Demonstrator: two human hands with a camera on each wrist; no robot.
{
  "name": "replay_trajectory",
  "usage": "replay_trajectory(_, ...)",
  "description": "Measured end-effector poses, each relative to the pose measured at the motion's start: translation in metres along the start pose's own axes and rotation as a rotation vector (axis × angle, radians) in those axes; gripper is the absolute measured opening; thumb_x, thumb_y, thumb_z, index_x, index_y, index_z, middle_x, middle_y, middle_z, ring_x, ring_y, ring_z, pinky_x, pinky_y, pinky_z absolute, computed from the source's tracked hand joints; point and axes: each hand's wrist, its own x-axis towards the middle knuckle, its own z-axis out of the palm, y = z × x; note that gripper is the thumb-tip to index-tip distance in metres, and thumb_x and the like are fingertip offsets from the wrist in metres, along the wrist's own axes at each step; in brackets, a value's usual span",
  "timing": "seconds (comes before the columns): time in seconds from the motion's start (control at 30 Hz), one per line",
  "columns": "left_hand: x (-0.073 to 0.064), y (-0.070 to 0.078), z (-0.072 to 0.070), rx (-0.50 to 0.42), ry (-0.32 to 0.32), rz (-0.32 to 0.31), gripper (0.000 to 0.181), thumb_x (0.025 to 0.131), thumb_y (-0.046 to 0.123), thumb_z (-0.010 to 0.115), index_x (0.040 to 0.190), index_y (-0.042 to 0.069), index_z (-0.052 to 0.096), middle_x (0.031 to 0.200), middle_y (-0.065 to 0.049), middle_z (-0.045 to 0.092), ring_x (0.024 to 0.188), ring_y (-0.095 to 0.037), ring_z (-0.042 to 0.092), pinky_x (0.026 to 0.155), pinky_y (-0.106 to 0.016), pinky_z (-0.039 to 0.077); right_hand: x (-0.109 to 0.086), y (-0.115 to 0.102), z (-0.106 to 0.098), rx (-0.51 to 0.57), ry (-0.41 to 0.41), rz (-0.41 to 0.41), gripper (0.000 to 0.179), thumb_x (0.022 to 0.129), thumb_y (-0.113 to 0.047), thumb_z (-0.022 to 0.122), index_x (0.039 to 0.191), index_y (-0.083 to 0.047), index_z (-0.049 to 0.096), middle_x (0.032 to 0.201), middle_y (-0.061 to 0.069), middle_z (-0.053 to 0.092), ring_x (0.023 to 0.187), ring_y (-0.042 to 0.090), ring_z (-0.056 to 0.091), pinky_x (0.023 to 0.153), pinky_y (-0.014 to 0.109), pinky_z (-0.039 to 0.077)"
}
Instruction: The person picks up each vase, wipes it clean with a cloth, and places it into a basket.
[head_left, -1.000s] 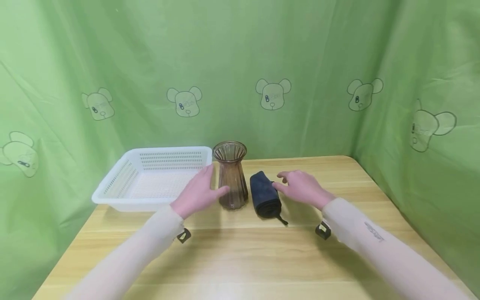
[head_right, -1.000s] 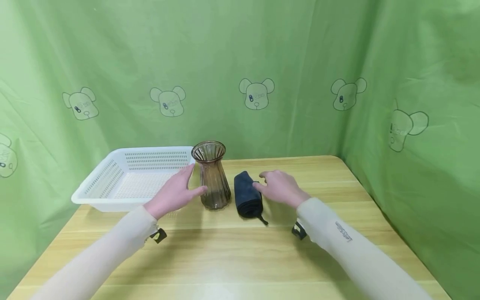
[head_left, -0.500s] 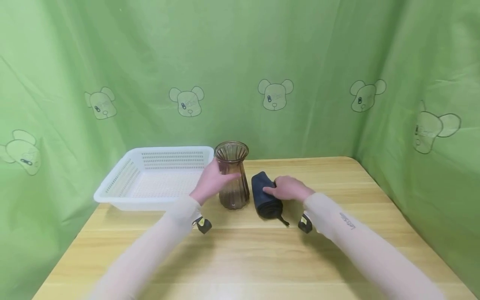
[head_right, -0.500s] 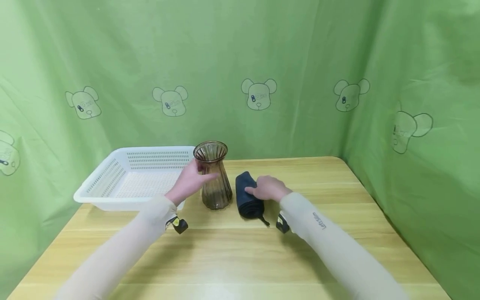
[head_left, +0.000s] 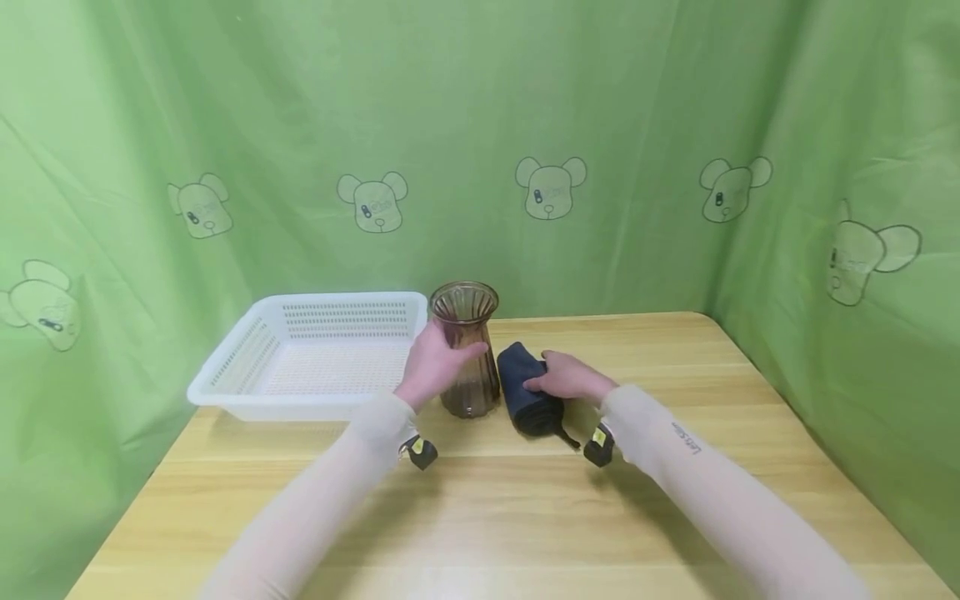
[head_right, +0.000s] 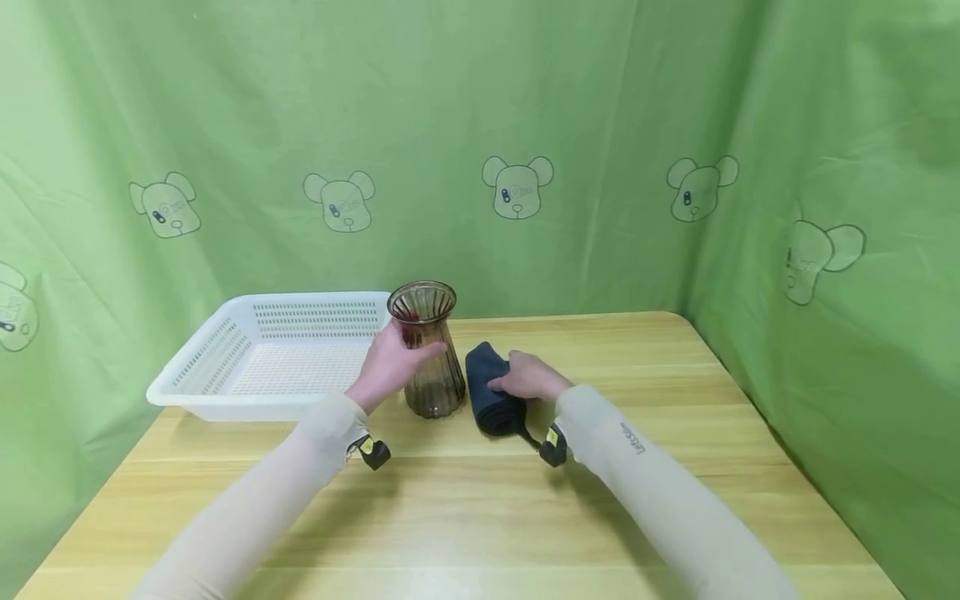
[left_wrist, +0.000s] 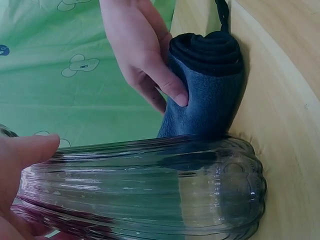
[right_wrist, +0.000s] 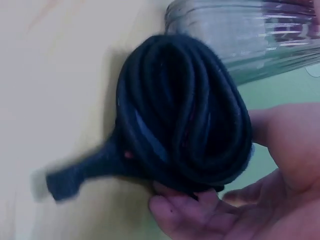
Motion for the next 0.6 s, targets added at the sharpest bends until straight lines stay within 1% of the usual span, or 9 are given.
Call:
replay_trajectory(0.07,0.0,0.001,0.001,0.001,0.002,-0.002,0.069,0.082,0.04,0.081,0.139,0.018,0.049,0.141,-0.01,0.06,0.131,-0.031,0.056,0.111,-0.052,0.044,0.0,0.001,0.003,0.089,-0.011,0.009,0.09,0.09,-0.032,0.071,0.15,0.016,0.025,0.137,0.035,0.052,0.117,0.04,0.059,0.101,0.051,0.052)
replay_trajectory(0.17,-0.001,0.001,0.003,0.005,0.003,-0.002,0.07,0.082,0.041,0.081,0.14,0.018,0.049,0.142,-0.01,0.059,0.132,-0.031,0.055,0.111,-0.051,0.044,0.001,0.0,0.008,0.215,-0.015,0.034,0.095,0.088,-0.028,0.073,0.154,0.012,0.017,0.144,0.036,0.045,0.123,0.04,0.055,0.108,0.051,0.047)
replay_trajectory(0.2,-0.001,0.001,0.003,0.006,0.004,0.0,0.07,0.082,0.041,0.081,0.14,0.018,0.048,0.142,-0.011,0.059,0.132,-0.031,0.055,0.112,-0.051,0.044,0.002,0.0,0.009,0.24,-0.003,0.033,0.096,0.087,-0.027,0.073,0.154,0.012,0.016,0.146,0.036,0.043,0.125,0.04,0.053,0.111,0.05,0.044)
replay_trajectory(0.27,-0.001,0.0,0.004,0.01,0.006,0.005,0.072,0.082,0.041,0.081,0.141,0.017,0.047,0.143,-0.011,0.058,0.132,-0.031,0.055,0.112,-0.051,0.044,0.002,-0.003,0.01,0.313,0.021,0.036,0.094,0.087,-0.023,0.072,0.155,0.009,0.016,0.148,0.035,0.041,0.125,0.041,0.053,0.112,0.051,0.042)
replay_trajectory(0.3,-0.002,0.0,0.004,0.014,0.01,0.008,0.073,0.082,0.041,0.081,0.142,0.017,0.046,0.143,-0.012,0.058,0.132,-0.032,0.055,0.112,-0.051,0.044,0.002,-0.004,0.01,0.337,0.04,0.038,0.092,0.087,-0.021,0.072,0.156,0.006,0.018,0.149,0.034,0.041,0.124,0.04,0.053,0.111,0.05,0.044)
replay_trajectory(0.37,-0.002,-0.001,0.005,0.021,0.02,0.011,0.076,0.082,0.042,0.081,0.143,0.016,0.045,0.143,-0.013,0.058,0.132,-0.032,0.055,0.112,-0.05,0.044,0.001,-0.008,0.008,0.348,0.09,0.022,0.088,0.088,-0.02,0.07,0.158,0.001,0.022,0.148,0.031,0.043,0.119,0.037,0.056,0.105,0.046,0.048)
replay_trajectory(0.47,-0.003,-0.001,0.005,0.025,0.04,0.017,0.079,0.082,0.042,0.081,0.145,0.014,0.042,0.143,-0.014,0.058,0.132,-0.033,0.055,0.112,-0.05,0.045,-0.001,-0.021,-0.001,0.315,0.187,-0.029,0.082,0.089,-0.02,0.069,0.159,-0.008,0.027,0.146,0.029,0.046,0.114,0.036,0.058,0.095,0.045,0.054)
replay_trajectory(0.53,-0.003,-0.001,0.005,0.023,0.05,0.022,0.081,0.082,0.042,0.081,0.146,0.013,0.041,0.143,-0.015,0.058,0.132,-0.033,0.054,0.112,-0.049,0.045,-0.005,-0.03,-0.008,0.293,0.26,-0.076,0.08,0.089,-0.02,0.069,0.158,-0.012,0.029,0.146,0.027,0.047,0.113,0.037,0.058,0.094,0.047,0.054)
replay_trajectory(0.6,-0.003,-0.002,0.006,0.017,0.051,0.031,0.081,0.082,0.041,0.081,0.146,0.012,0.041,0.143,-0.015,0.057,0.132,-0.032,0.054,0.112,-0.048,0.045,-0.01,-0.04,-0.014,0.299,0.319,-0.122,0.079,0.09,-0.018,0.068,0.158,-0.016,0.031,0.147,0.025,0.047,0.115,0.039,0.057,0.095,0.051,0.053)
